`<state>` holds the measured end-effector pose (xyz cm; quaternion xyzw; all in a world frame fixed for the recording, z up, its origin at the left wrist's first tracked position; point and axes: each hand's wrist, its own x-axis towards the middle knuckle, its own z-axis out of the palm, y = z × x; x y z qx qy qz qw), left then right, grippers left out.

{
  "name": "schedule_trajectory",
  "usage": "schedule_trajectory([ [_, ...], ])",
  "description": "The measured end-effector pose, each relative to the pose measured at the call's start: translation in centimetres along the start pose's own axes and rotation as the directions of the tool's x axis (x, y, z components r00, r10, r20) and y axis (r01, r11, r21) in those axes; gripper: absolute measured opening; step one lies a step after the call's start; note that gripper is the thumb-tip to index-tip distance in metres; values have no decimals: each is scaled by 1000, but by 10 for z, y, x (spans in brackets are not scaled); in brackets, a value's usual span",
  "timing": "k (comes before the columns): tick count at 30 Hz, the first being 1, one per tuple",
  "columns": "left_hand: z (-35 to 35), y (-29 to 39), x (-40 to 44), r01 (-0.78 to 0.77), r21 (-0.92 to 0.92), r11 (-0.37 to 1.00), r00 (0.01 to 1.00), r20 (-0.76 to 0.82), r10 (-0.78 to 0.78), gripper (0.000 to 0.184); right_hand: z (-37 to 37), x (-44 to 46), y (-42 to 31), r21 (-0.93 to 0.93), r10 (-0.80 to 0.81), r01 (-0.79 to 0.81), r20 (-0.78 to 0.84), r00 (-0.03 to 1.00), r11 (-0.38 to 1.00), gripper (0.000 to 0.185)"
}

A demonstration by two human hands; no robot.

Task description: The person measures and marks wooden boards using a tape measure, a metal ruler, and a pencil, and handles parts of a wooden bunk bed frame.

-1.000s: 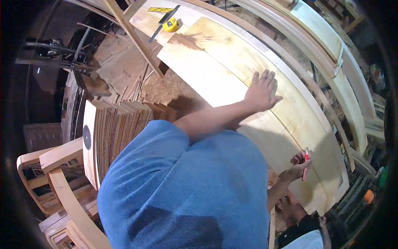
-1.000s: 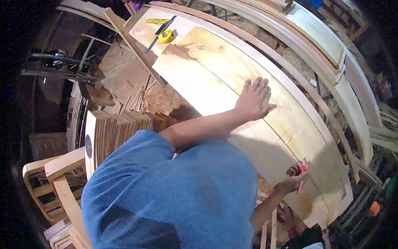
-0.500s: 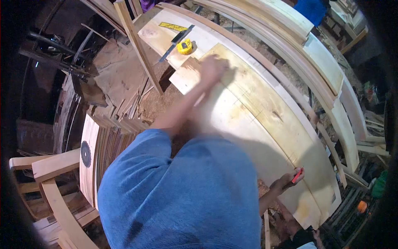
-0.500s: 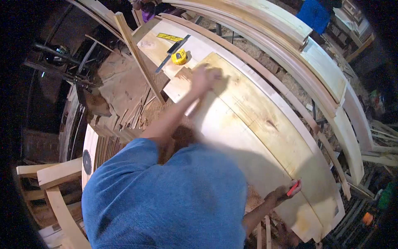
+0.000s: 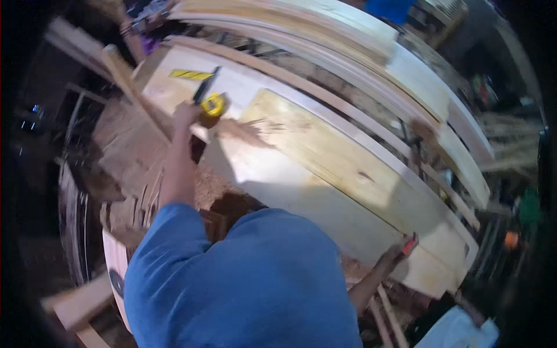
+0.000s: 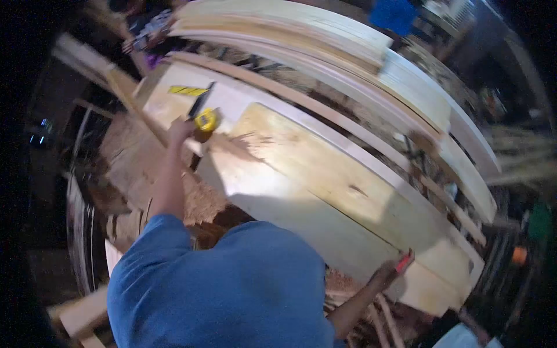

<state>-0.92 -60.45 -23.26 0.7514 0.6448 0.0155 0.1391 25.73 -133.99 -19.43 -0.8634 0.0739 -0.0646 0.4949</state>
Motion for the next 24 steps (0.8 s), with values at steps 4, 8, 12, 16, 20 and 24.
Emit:
schedule_trajectory([
  [4, -11, -3, -43, -64, 244, 968, 984, -147, 102, 51, 8, 10, 22, 69, -22, 28, -88, 996, 997, 42],
  [8, 27, -54, -27, -272, 105, 957, 930, -226, 289, 42, 6, -1, -8, -101, 3, -13, -96, 995, 995, 41],
  [12, 15, -59, -53, -288, -54, 956, 951, -134, 279, 38, 10, 0, -2, -42, 34, -39, -105, 994, 998, 49],
  [16, 2, -46, -82, -227, -90, 970, 969, -122, 216, 37, 9, -1, -3, -5, 43, -44, -83, 996, 999, 44],
  [20, 25, -84, -60, -274, -158, 949, 961, -74, 265, 37, 6, -2, -1, -119, 0, -7, -61, 998, 993, 46],
  [24, -16, -43, -126, 22, -631, 776, 977, 180, 119, 35, 8, 9, -10, -85, 94, -103, -103, 990, 991, 42],
])
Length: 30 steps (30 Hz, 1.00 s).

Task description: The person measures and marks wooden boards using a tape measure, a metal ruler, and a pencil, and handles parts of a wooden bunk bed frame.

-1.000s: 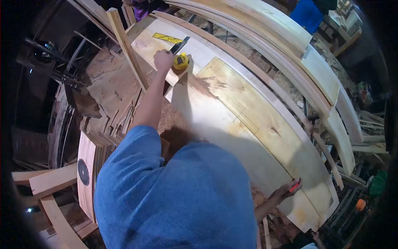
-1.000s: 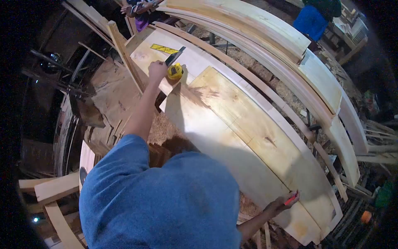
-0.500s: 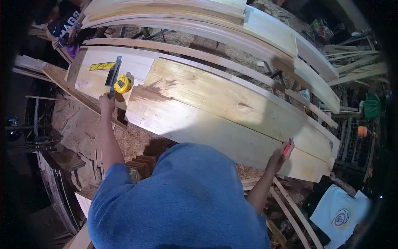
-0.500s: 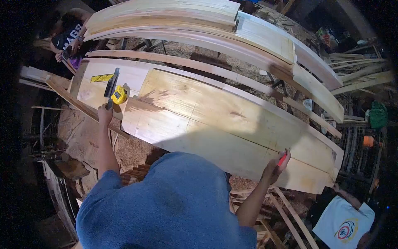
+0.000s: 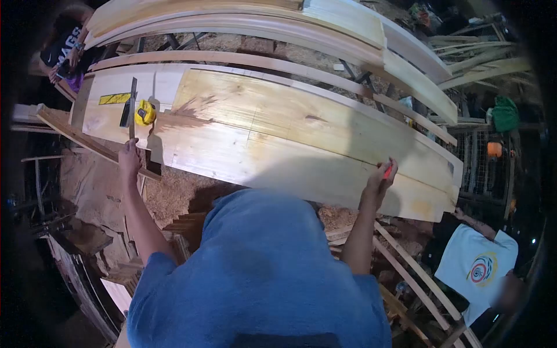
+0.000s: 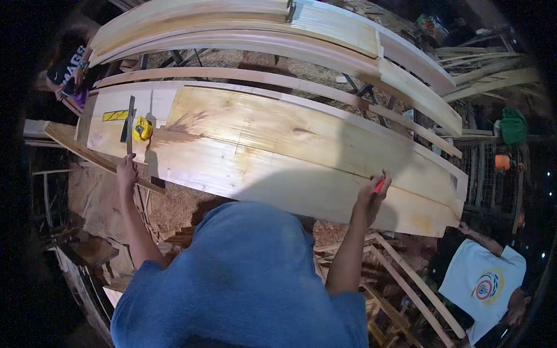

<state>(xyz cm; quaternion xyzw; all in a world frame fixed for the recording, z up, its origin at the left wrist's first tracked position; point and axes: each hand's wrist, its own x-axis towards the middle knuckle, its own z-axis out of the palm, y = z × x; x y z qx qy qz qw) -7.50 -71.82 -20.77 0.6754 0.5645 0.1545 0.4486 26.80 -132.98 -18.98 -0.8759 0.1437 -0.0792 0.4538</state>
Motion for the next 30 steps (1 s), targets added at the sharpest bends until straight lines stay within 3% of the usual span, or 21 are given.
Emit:
schedule_trajectory([
  [2, 7, 21, -23, -92, -122, 988, 995, 25, 96, 34, 8, 18, 0, 111, -2, 2, 2, 1000, 994, 39],
  [4, 21, 40, -52, -170, -301, 938, 978, 66, 199, 33, 32, 58, 28, 329, -130, 98, 78, 988, 939, 31],
  [6, 40, 61, -84, -220, -528, 820, 939, 114, 325, 33, 49, 70, 9, 329, -233, 160, 196, 953, 931, 29],
  [7, 53, 75, -104, -163, -658, 735, 910, 188, 370, 29, 61, 76, 4, 245, -417, 373, 161, 894, 895, 29],
  [8, 64, 101, -134, -167, -635, 754, 898, 219, 383, 27, 74, 82, -1, 158, -588, 568, 155, 794, 808, 30],
  [10, 95, 117, -163, -20, -613, 790, 884, 358, 300, 21, 94, 79, -34, 100, -705, 703, 218, 675, 704, 27],
  [11, 112, 124, -175, 51, -561, 826, 823, 492, 284, 20, 102, 77, -48, 87, -758, 767, 260, 598, 635, 25],
  [12, 133, 144, -201, 59, -546, 836, 789, 538, 296, 17, 115, 75, -55, 102, -742, 757, 318, 589, 645, 23],
  [13, 158, 141, -212, 202, -544, 815, 748, 623, 230, 17, 130, 73, -65, 129, -731, 751, 382, 565, 647, 21],
  [14, 186, 148, -230, 188, -418, 889, 848, 526, 68, 18, 150, 68, -79, 164, -727, 750, 442, 525, 641, 20],
  [15, 203, 147, -243, 191, -383, 904, 854, 518, 39, 31, 162, 62, -92, 296, -750, 716, 464, 471, 632, 18],
  [17, 246, 111, -251, -284, -217, 934, 890, 302, 341, 39, 169, 49, -109, 520, -790, 604, 489, 370, 605, 16],
  [19, 241, 116, -276, 53, -276, 960, 910, 408, 67, 48, 176, 39, -111, 607, -792, 512, 512, 333, 608, 18],
  [20, 241, 110, -283, -93, -130, 987, 934, 331, 131, 51, 180, 39, -109, 592, -779, 516, 541, 315, 620, 19],
  [22, 241, 109, -304, -144, -26, 989, 939, 311, 145, 51, 192, 46, -103, 500, -755, 594, 574, 318, 631, 22],
  [25, 233, 70, -329, 10, -30, 1000, 935, 355, 1, 55, 219, 47, -95, 310, -743, 744, 567, 355, 592, 26],
  [27, 228, 80, -359, 55, -44, 998, 958, 285, -40, 57, 241, 51, -88, 242, -758, 802, 551, 351, 547, 27],
  [28, 233, 75, -370, 157, -141, 977, 964, 238, -121, 57, 249, 49, -75, 243, -819, 858, 494, 291, 452, 23],
  [30, 244, 55, -382, 323, -349, 879, 946, 157, -285, 57, 233, 39, -78, 199, -819, 887, 507, 270, 416, 23],
])
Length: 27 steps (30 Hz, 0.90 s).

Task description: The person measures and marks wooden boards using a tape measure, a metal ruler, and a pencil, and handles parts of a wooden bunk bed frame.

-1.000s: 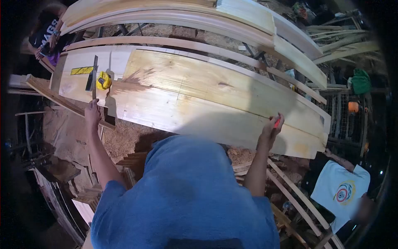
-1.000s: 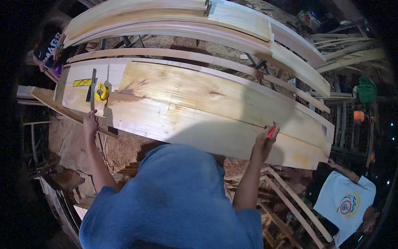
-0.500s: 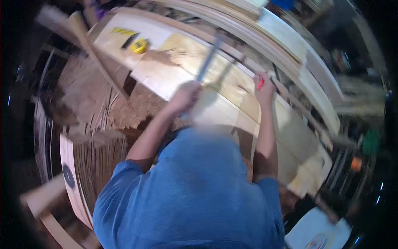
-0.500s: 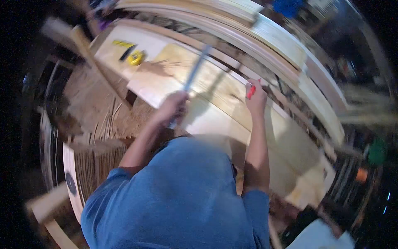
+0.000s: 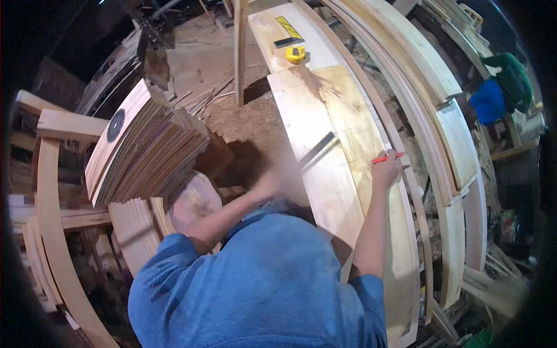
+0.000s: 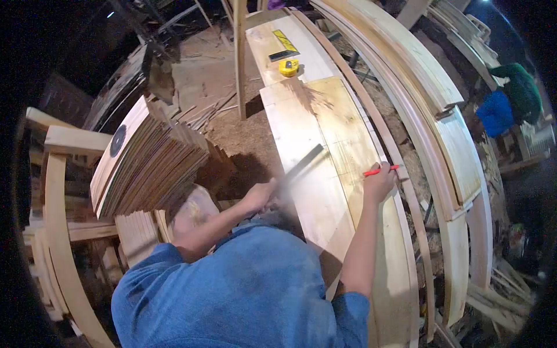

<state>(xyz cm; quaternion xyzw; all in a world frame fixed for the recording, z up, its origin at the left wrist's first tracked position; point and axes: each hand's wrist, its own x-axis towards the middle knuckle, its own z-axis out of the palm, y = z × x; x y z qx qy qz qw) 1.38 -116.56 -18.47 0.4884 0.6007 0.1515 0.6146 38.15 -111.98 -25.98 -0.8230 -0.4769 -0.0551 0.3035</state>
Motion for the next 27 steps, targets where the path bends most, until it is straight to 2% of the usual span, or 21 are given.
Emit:
schedule_trajectory([
  [3, 5, -29, -2, 150, -223, 963, 962, -192, -194, 58, -4, -1, -5, -7, -46, 46, -1, 999, 999, 23],
  [5, 1, -40, -1, 2, -197, 980, 943, -326, -67, 56, -3, -4, 2, 15, -74, 74, 4, 997, 997, 24],
  [7, -12, -50, 11, -104, -92, 990, 883, -468, 50, 54, -2, -2, 8, 39, -113, 113, 5, 994, 993, 26],
  [9, -36, -57, 33, -151, 80, 985, 779, -603, 168, 50, 3, -2, 14, 33, -142, 142, 8, 990, 989, 26],
  [11, -57, -38, 34, -85, 255, 963, 701, -672, 240, 43, 4, 1, 19, 51, -155, 154, 8, 988, 987, 27],
  [12, -66, -34, 41, -103, 359, 928, 622, -705, 341, 41, 2, 0, 18, 73, -152, 151, 11, 988, 986, 27],
  [13, -81, -30, 49, -21, 419, 908, 655, -680, 329, 39, 0, -1, 17, 92, -148, 146, 16, 989, 985, 27],
  [15, -109, -26, 65, -2, 621, 784, 664, -585, 465, 39, -5, 1, 18, 109, -105, 98, 58, 993, 989, 27],
  [17, -130, -21, 78, -61, 726, 685, 582, -531, 615, 38, -2, -1, 24, 136, -73, 59, 105, 992, 989, 28],
  [18, -139, -23, 83, -79, 771, 632, 541, -499, 677, 37, -4, -4, 24, 90, -76, 68, 90, 993, 994, 30],
  [21, -170, -25, 105, -160, 830, 535, 546, -377, 748, 34, -1, -11, -9, 42, 8, -7, -31, 999, 999, 31],
  [23, -178, -23, 115, -183, 838, 514, 510, -366, 779, 34, 18, -8, -39, 341, 27, -59, 98, 995, 938, 31],
  [26, -186, -16, 125, -203, 844, 497, 491, -351, 797, 34, 6, -15, -159, 260, -364, 323, 128, 922, 910, 33],
  [27, -188, -14, 128, -206, 843, 497, 491, -350, 798, 34, 15, -10, -185, 375, -571, 509, 69, 818, 775, 35],
])
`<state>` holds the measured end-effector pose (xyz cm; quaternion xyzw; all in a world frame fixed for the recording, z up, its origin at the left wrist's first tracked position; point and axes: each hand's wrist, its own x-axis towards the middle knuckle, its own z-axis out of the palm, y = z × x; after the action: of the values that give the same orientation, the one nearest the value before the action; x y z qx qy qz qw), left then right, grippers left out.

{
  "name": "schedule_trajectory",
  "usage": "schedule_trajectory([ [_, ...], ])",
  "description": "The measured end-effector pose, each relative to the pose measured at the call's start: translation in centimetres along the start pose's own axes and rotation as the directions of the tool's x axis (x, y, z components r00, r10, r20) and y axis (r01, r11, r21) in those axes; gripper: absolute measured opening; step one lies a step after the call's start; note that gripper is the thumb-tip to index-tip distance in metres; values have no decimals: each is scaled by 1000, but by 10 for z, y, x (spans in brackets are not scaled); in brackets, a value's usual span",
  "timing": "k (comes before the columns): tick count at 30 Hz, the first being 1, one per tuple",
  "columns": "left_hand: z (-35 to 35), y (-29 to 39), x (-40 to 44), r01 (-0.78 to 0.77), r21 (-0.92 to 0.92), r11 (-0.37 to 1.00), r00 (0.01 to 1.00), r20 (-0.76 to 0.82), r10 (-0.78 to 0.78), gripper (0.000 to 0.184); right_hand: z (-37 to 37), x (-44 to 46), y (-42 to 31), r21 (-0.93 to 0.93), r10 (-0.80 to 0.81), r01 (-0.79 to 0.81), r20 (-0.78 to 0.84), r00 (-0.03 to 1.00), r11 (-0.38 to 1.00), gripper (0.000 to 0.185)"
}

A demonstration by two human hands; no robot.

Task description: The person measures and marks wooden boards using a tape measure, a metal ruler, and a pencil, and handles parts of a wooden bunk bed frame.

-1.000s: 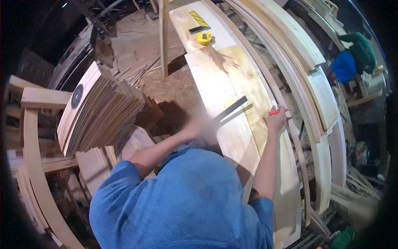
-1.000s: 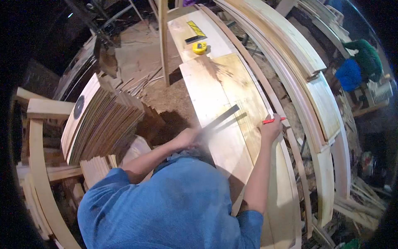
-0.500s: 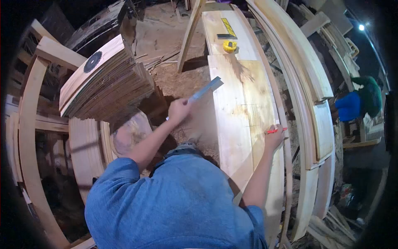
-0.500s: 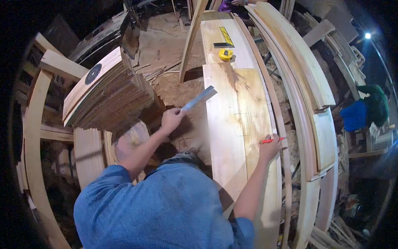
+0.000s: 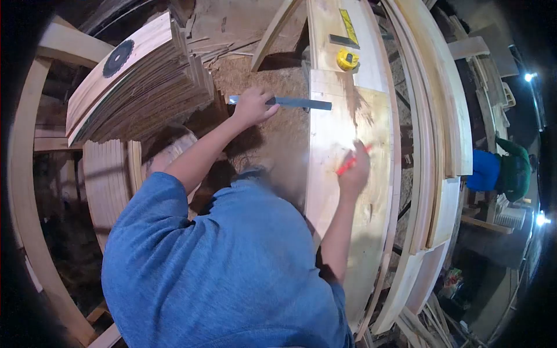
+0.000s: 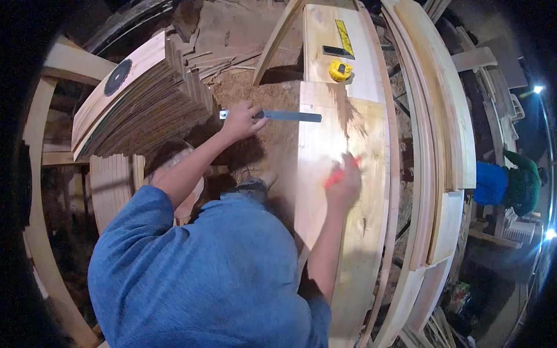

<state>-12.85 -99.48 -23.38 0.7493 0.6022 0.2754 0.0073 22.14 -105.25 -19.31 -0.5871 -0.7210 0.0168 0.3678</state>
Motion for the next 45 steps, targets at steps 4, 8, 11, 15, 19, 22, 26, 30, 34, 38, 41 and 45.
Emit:
schedule_trajectory([
  [4, 11, -7, 10, -12, -71, 997, 1000, 12, 13, 33, 61, 39, -32, 14, -151, 152, 211, 966, 988, 37],
  [8, 24, -7, 18, 25, -188, 982, 999, 49, -16, 30, 95, 52, -28, -16, -172, 185, 304, 937, 983, 38],
  [11, 38, 7, 30, 9, -215, 977, 998, 59, 4, 29, 104, 52, -23, 20, -148, 149, 286, 947, 989, 41],
  [15, 42, 30, 43, -27, -216, 976, 999, 18, 32, 30, 103, 54, -29, -21, -127, 134, 219, 967, 991, 44],
  [19, 38, 21, 48, -37, -171, 985, 997, 58, 48, 31, 107, 58, -25, -77, -129, 158, 295, 947, 985, 45],
  [22, 40, 12, 43, -19, -154, 988, 995, 91, 33, 31, 102, 59, -27, -129, -129, 188, 372, 919, 974, 45],
  [26, 44, 17, 52, -92, -203, 975, 986, 121, 118, 29, 102, 59, -22, -106, -110, 171, 432, 895, 979, 47],
  [30, 54, 34, 58, -64, -163, 985, 985, 146, 89, 30, 103, 60, -21, -131, -70, 150, 480, 874, 980, 45],
  [34, 50, 43, 62, -34, -147, 989, 994, 98, 49, 30, 101, 60, -21, -101, -75, 135, 453, 888, 986, 43],
  [38, 52, 43, 62, 74, -166, 983, 970, 241, -32, 31, 101, 60, -22, -65, -87, 117, 355, 931, 991, 44],
  [41, 49, 41, 68, 65, -161, 985, 959, 285, -17, 32, 101, 62, -22, -75, -104, 136, 326, 940, 988, 45],
  [45, 54, 37, 69, -31, -138, 990, 984, 170, 55, 31, 103, 60, -19, -74, -103, 126, 257, 961, 989, 46],
])
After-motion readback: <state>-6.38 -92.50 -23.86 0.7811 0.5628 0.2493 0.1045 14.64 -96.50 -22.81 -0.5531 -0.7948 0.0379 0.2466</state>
